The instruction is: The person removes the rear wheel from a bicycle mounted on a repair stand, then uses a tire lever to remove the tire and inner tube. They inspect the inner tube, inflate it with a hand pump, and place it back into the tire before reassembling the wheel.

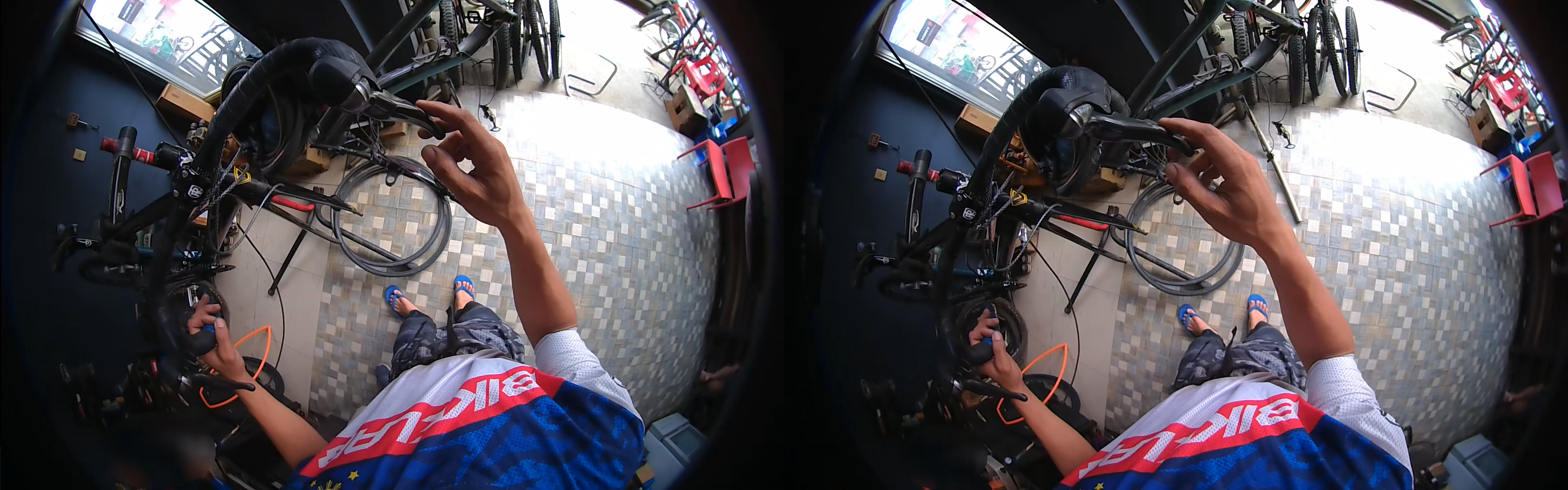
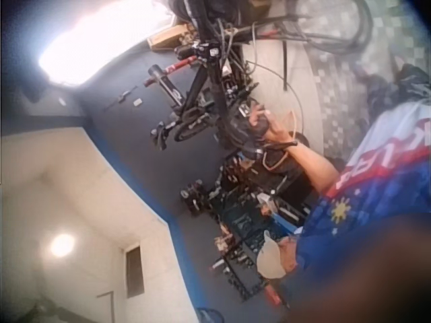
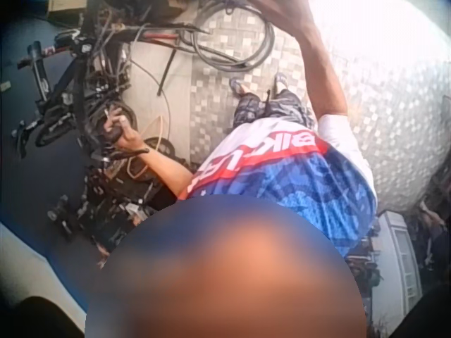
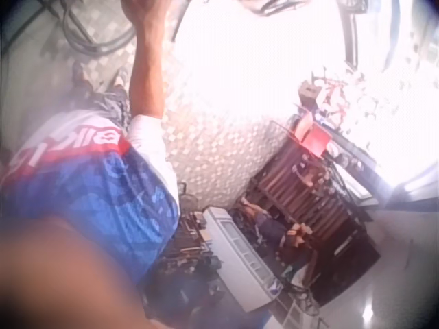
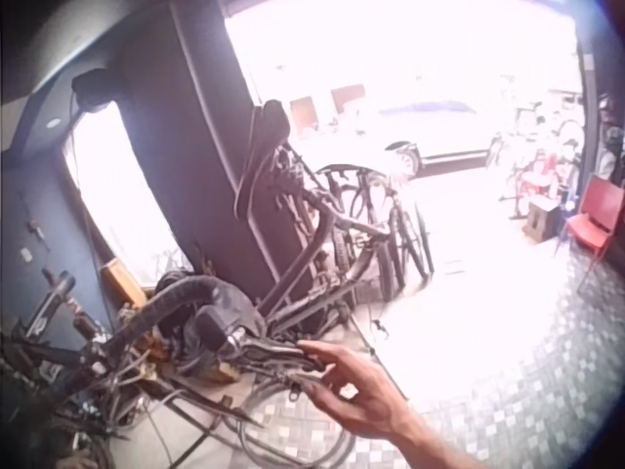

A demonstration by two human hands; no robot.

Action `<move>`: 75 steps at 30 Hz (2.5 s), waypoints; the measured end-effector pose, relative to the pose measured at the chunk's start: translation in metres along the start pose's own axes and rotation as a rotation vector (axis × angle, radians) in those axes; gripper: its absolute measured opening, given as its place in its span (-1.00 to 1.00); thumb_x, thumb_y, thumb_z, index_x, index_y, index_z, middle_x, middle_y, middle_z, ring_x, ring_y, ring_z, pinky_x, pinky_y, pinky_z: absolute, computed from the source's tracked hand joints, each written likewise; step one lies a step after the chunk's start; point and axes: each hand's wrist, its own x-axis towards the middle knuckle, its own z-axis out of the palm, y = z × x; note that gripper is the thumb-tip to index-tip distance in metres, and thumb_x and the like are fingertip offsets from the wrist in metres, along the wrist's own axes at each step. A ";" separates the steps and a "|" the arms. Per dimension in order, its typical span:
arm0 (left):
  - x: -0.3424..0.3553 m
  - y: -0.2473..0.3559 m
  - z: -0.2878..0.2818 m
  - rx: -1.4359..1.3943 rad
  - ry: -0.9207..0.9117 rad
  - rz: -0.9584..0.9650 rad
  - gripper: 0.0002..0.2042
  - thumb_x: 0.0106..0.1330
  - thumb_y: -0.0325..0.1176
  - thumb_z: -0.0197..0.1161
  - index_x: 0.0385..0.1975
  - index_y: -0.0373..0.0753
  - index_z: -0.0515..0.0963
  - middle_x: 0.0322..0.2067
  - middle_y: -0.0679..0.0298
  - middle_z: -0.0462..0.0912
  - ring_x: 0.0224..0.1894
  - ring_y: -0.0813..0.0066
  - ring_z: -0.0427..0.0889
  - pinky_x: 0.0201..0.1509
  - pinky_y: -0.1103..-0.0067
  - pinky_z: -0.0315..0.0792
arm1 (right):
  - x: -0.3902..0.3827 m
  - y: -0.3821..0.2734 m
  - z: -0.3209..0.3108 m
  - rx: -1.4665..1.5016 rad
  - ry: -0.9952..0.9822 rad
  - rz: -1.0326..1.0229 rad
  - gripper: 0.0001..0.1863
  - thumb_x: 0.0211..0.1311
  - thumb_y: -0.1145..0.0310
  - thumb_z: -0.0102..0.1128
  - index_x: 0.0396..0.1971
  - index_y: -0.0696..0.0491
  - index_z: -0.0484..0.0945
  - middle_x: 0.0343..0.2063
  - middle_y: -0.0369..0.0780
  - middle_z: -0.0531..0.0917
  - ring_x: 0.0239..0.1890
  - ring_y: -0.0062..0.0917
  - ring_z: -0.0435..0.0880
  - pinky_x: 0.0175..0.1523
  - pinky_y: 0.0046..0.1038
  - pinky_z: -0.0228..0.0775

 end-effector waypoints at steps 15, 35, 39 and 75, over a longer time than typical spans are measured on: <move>-0.018 0.023 0.031 0.019 0.134 -0.039 -0.91 0.38 -0.50 0.12 -0.21 -0.30 0.37 -0.12 0.00 0.58 0.19 0.04 0.54 0.44 0.06 0.24 | 0.014 0.006 0.011 0.073 -0.005 0.172 -0.24 0.32 0.40 0.33 0.50 -0.03 0.26 0.09 -0.18 0.59 -0.34 -0.67 0.67 -0.19 -0.54 0.55; -0.030 0.057 0.078 0.164 0.286 -0.016 -0.88 0.35 -0.59 0.17 -0.22 -0.31 0.38 -0.17 0.03 0.58 0.15 0.07 0.57 0.44 0.07 0.28 | 0.041 0.040 0.022 0.106 -0.060 0.209 -0.06 0.32 0.35 0.33 0.60 -0.12 -0.01 0.04 -0.10 0.52 -0.31 -0.63 0.60 -0.20 -0.56 0.53; -0.031 0.061 0.082 0.191 0.309 -0.078 -0.89 0.23 -0.54 0.24 -0.36 -0.24 0.43 -0.19 0.11 0.64 0.15 0.10 0.57 0.42 0.09 0.26 | 0.045 0.042 0.025 0.111 -0.060 0.208 -0.05 0.32 0.36 0.33 0.60 -0.12 -0.04 0.05 -0.08 0.52 -0.32 -0.62 0.61 -0.20 -0.55 0.53; 0.009 -0.026 0.024 -0.134 0.375 0.006 -0.94 0.37 -0.55 0.14 -0.22 -0.28 0.45 -0.13 0.04 0.67 0.20 0.08 0.58 0.43 0.11 0.28 | 0.009 0.009 -0.012 0.307 -0.196 0.197 -0.65 0.36 0.35 0.36 0.00 0.24 0.53 -0.27 -0.25 0.69 -0.27 -0.65 0.64 -0.07 -0.58 0.46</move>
